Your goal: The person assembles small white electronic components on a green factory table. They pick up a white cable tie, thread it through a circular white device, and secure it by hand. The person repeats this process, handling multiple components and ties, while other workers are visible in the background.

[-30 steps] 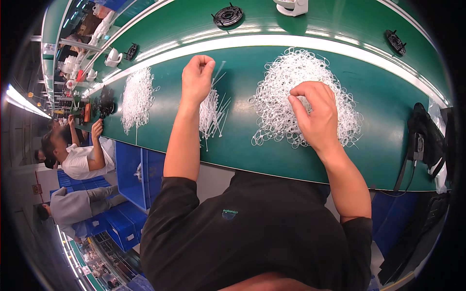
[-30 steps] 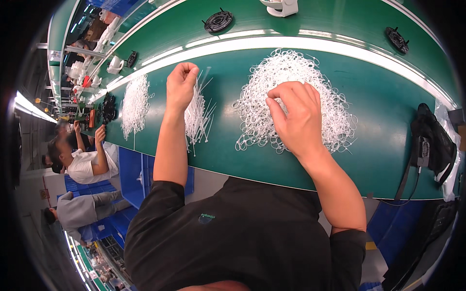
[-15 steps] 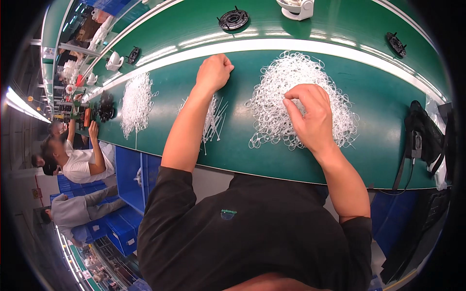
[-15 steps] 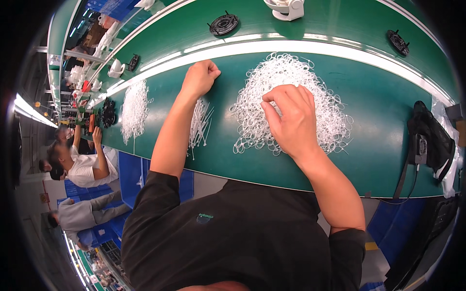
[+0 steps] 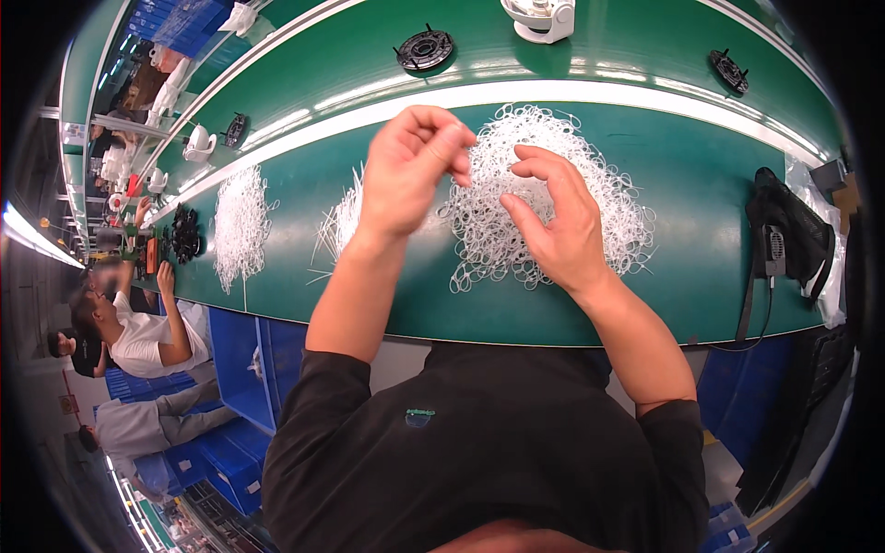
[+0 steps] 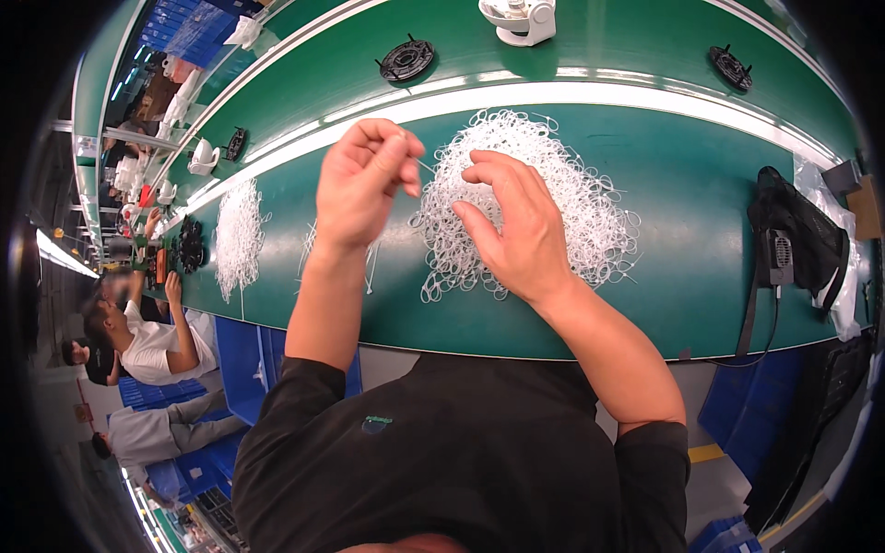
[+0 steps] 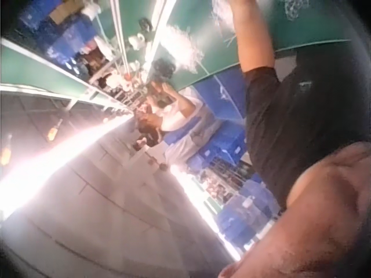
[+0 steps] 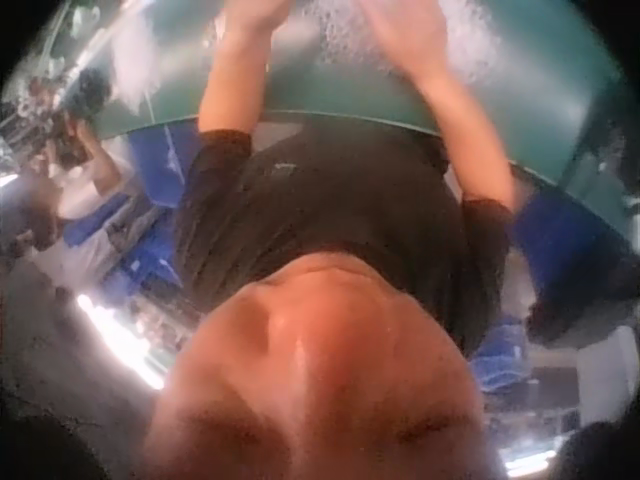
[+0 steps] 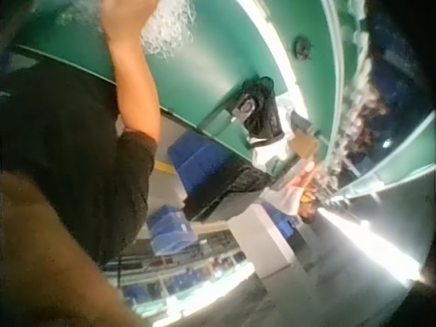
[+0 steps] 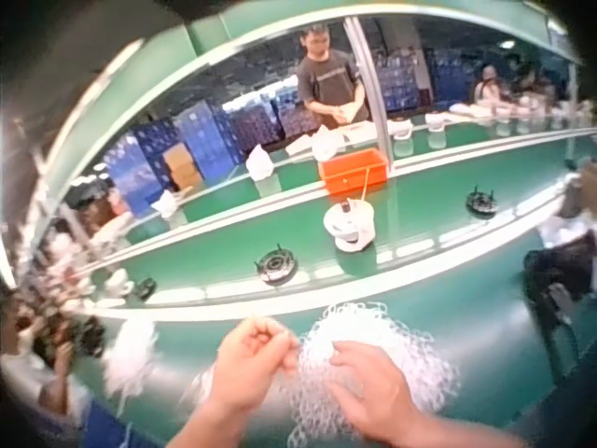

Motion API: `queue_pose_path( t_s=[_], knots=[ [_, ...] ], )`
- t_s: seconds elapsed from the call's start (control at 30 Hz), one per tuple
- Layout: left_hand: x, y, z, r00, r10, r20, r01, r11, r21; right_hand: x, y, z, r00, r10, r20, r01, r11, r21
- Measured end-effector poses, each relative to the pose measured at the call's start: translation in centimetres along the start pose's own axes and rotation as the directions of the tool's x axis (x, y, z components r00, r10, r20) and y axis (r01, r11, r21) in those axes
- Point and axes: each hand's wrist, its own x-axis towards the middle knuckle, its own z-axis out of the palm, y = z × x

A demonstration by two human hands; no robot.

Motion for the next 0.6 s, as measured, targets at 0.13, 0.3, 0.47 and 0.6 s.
queue_pose_path(
  t_s=[0.13, 0.3, 0.47, 0.6],
  knots=[
    [-1.5, -1.6, 1.7, 0.992, -0.103, 0.068, 0.116, 0.966, -0.230, -0.5, 0.4, 0.0, 0.986, 0.145, 0.083, -0.157, 0.975, 0.157],
    [-2.3, -3.3, 2.1, 0.995, -0.096, -0.010, 0.093, 0.988, -0.127, -0.5, 0.5, -0.3, 0.992, 0.123, 0.003, -0.123, 0.984, 0.133],
    [-3.3, -4.2, 2.9, 0.989, -0.145, -0.021, 0.144, 0.989, -0.021, -0.1, -0.1, 0.1, 0.963, 0.248, -0.108, -0.200, 0.921, 0.333],
    [-3.2, -4.4, 3.0, 0.989, -0.146, -0.037, 0.144, 0.988, -0.050, -0.1, 0.0, -0.1, 0.976, 0.195, -0.099, -0.170, 0.961, 0.217]
  ],
)
